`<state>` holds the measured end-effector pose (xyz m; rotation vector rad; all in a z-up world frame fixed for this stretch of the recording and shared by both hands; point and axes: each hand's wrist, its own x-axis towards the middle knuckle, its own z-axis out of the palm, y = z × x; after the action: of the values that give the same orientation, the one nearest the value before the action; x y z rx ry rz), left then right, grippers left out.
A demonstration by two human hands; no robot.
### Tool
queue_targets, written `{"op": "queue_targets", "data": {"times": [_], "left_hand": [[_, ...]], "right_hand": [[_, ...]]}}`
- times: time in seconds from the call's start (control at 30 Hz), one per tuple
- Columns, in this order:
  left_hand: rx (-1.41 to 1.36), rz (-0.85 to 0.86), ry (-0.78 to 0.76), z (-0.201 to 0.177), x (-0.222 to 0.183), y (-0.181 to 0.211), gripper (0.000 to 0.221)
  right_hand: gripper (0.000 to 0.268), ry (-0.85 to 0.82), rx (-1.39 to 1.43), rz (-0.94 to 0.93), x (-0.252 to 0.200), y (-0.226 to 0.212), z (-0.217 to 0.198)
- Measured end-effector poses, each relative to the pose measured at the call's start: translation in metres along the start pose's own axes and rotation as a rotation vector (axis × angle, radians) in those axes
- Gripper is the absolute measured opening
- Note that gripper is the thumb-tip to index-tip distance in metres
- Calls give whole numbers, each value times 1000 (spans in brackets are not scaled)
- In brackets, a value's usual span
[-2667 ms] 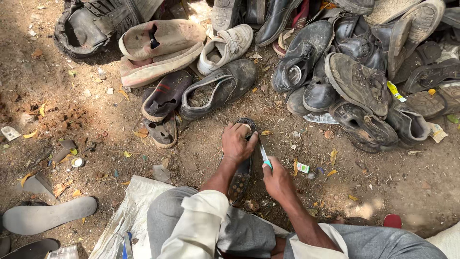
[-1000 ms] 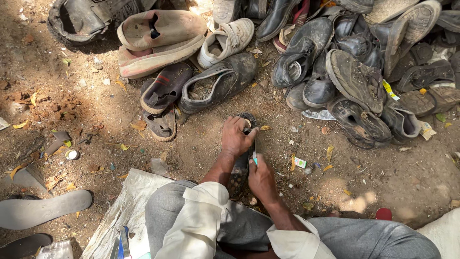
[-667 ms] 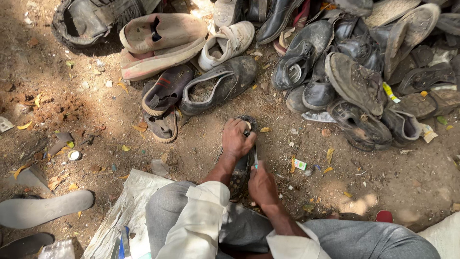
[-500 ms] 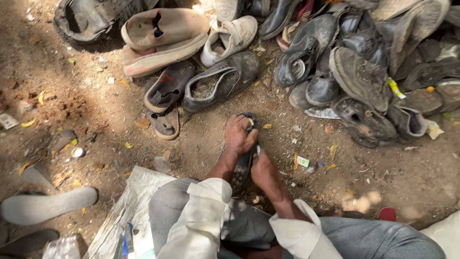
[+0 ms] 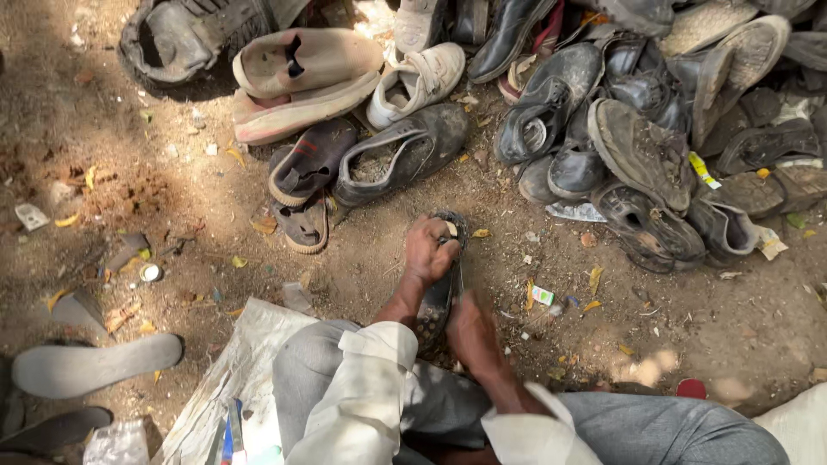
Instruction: The person separates the sole from a shoe using a small tool, then peels back the remaining internal layers of the shoe's structure by hand.
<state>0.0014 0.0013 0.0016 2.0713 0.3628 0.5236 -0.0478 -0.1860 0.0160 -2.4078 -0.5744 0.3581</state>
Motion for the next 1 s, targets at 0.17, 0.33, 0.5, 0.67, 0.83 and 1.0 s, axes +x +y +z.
{"op": "queue_targets", "data": {"times": [0.17,0.33,0.5,0.67,0.83,1.0], "left_hand": [[-67,8,-16,-2,-12,-3,24],[-10,24,-111,6,-13,-13,21],[-45,-29,-105,-4,-8,-9,24],[-7,39,-76,-9,-24,6,24],[131,-25,-119,-20,-28,26,22],[121,-46,-20,-31,-38,41,17]], "right_hand": [[20,-257,-59,294,-13,3,-2],[23,-228,15,284,31,-20,-8],[32,-258,-43,301,-7,-28,-26],[15,-135,12,10,-16,21,-1],[19,-231,-29,132,-4,11,-8],[25,-394,-53,316,-17,-27,-57]]}}
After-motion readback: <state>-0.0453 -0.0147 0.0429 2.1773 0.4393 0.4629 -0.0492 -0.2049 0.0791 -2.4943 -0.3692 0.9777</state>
